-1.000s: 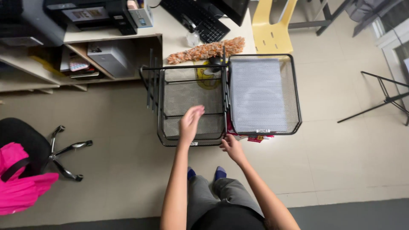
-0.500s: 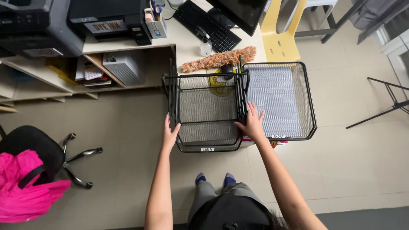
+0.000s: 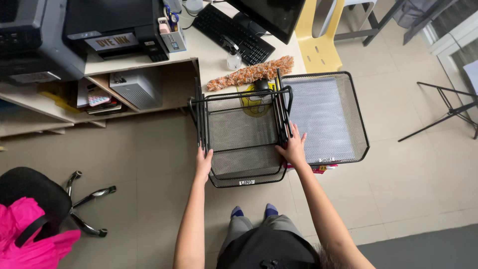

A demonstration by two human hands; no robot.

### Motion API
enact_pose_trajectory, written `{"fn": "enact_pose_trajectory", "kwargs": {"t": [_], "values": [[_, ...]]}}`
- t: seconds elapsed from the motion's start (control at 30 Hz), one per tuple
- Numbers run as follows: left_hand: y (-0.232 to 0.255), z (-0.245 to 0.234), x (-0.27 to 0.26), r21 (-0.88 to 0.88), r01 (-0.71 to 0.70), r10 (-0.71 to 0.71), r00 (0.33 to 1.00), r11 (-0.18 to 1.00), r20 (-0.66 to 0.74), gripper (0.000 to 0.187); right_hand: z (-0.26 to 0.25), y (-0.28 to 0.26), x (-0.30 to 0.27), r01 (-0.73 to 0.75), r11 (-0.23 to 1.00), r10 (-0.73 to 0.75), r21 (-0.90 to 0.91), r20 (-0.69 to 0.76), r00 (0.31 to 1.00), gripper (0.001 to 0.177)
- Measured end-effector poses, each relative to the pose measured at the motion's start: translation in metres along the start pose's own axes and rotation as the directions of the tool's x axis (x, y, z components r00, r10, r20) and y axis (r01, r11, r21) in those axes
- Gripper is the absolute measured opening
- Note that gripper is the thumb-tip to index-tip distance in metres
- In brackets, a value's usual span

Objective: The person retrieves a black wire paper tray from under a desk, removes the white paper sheets, and places them on a stack of paper reams. They then reassemble the tray by inserting the mesh dividers back into the frame.

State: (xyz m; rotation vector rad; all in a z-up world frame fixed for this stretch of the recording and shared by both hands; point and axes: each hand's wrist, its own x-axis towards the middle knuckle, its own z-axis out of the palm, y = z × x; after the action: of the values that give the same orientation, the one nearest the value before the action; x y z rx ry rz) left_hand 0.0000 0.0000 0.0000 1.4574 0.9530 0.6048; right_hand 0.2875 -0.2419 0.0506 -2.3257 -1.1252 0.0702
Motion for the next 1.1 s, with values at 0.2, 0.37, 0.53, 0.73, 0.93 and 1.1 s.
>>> {"fn": "enact_pose_trajectory", "kwargs": {"t": [0.2,0.37,0.53,0.73,0.93,1.1], "values": [[-0.001,0.0,0.001,0.082,-0.067,0.079,0.984,0.994,-0.158,0.061,-0.021,-0.037,-0.036,0.085,0.994,-0.062,0.073,-0.268,0.962,0.059],[0.007,-0.004,-0.001,0.147,-0.063,0.082,0.988,0.987,-0.132,0.055,-0.012,-0.057,-0.076,-0.072,0.974,0.119,0.214,-0.217,0.969,0.044],[0.006,-0.016,0.012,-0.005,0.049,-0.049,0.992,0.999,-0.119,0.057,0.032,-0.016,-0.07,-0.187,0.909,0.246,0.374,-0.118,0.962,0.06],[-0.023,-0.04,0.031,-0.543,0.11,-0.139,0.99,0.832,-0.013,0.053,0.021,-0.015,-0.021,-0.567,-0.159,0.418,0.808,0.575,0.703,0.081],[0.044,-0.045,0.008,-0.548,0.34,-0.253,0.94,0.765,0.231,0.083,0.043,0.003,-0.012,-0.612,-0.03,0.375,0.791,0.576,0.726,0.06],[0.041,-0.045,0.015,-0.322,0.364,-0.309,0.928,0.874,0.21,0.089,0.06,0.02,-0.01,-0.601,-0.076,0.406,0.796,0.575,0.71,0.057]]}}
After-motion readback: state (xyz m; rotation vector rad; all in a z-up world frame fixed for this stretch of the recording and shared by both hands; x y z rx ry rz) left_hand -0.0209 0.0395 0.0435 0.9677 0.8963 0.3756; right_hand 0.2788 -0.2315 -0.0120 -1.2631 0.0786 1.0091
